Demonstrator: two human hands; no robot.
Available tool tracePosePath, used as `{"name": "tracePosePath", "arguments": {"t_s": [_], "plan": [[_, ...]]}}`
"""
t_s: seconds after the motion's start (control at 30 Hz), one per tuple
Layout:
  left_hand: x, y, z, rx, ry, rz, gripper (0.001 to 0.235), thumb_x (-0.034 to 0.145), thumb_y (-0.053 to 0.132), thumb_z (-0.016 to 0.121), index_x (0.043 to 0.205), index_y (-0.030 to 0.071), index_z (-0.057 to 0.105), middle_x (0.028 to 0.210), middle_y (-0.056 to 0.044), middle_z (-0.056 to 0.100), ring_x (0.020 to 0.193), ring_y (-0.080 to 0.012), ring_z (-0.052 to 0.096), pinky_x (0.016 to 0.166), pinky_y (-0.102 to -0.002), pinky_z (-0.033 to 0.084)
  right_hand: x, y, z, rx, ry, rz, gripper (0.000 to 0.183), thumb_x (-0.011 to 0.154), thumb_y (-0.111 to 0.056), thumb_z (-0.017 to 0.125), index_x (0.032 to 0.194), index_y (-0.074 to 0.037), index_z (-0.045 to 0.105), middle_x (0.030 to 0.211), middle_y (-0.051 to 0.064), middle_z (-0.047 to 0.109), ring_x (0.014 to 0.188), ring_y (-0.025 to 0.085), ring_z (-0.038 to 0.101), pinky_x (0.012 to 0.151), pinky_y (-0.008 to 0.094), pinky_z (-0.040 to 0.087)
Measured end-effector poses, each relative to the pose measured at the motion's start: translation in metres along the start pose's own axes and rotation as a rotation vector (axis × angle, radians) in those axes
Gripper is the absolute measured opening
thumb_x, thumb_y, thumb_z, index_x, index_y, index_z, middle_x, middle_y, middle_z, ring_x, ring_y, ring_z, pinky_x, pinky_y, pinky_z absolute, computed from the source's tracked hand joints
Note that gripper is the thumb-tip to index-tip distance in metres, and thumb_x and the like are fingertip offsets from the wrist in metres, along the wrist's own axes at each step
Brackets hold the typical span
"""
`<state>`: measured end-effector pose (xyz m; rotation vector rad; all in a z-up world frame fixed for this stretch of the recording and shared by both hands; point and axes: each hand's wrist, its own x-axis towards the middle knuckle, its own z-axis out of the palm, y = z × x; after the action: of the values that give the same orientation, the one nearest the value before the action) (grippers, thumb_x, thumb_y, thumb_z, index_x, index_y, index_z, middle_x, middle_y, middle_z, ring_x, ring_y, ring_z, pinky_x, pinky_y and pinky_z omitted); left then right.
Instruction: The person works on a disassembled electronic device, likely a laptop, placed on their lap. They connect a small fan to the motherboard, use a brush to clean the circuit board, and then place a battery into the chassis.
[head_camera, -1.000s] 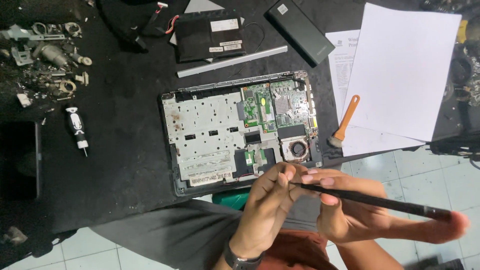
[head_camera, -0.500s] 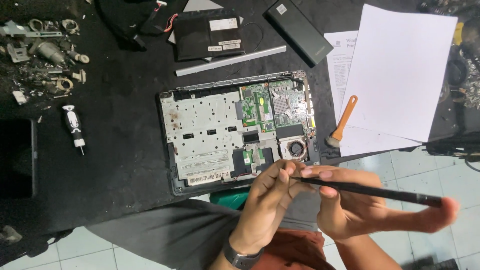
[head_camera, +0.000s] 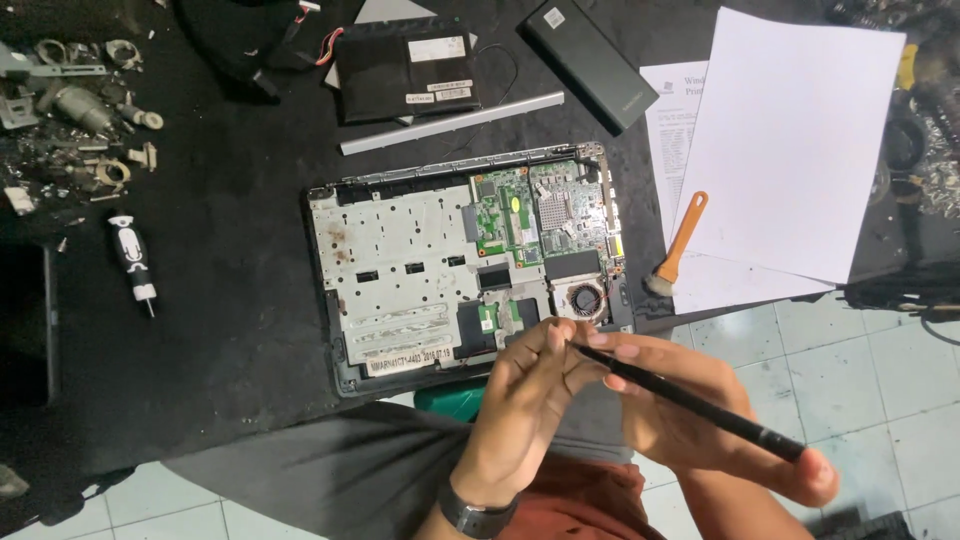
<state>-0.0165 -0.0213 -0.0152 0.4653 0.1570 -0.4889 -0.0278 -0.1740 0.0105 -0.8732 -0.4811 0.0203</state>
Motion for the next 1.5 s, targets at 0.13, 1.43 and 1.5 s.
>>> {"name": "tracePosePath", "arguments": {"t_s": [0.13,1.43,1.5], "plan": [[0.004,0.0,0.0,0.024,0.089,-0.014,0.022,0.105,0.02,0.059,0.111,-0.001,0.065,0.101,-0.007,0.067,0.086,-0.0149,0.067,0.091,-0.035,0.058,-0.013,0.02,-0.014,-0.553,0.087,-0.109,0.025,0.108,0.0,0.05,0.131,0.006,0.053,0.137,0.028,0.062,0.136,0.038,0.063,0.124,0.052,0.054],[0.085,0.047,-0.051,2.096,-0.353,0.481,0.071,0.104,0.049,0.049,0.154,-0.001,0.04,0.161,-0.021,0.042,0.154,-0.0355,0.029,0.129,-0.049,0.012,0.103,0.1,-0.128,-1.318,-0.049,-0.443,0.073,0.096,0.015,0.066,0.149,0.005,0.016,0.104,0.023,0.072,0.086,0.041,0.076,0.074,0.049,0.064],[0.085,0.046,-0.051,2.11,-0.355,0.484,0.071,0.104,0.049,0.048,0.155,0.0,0.041,0.16,-0.021,0.043,0.154,-0.0355,0.031,0.129,-0.049,0.012,0.105,0.096,-0.127,-1.352,-0.048,-0.4,0.081,0.089,0.017,0.076,0.15,0.004,0.025,0.101,0.022,0.073,0.086,0.038,0.076,0.071,0.049,0.064]]}}
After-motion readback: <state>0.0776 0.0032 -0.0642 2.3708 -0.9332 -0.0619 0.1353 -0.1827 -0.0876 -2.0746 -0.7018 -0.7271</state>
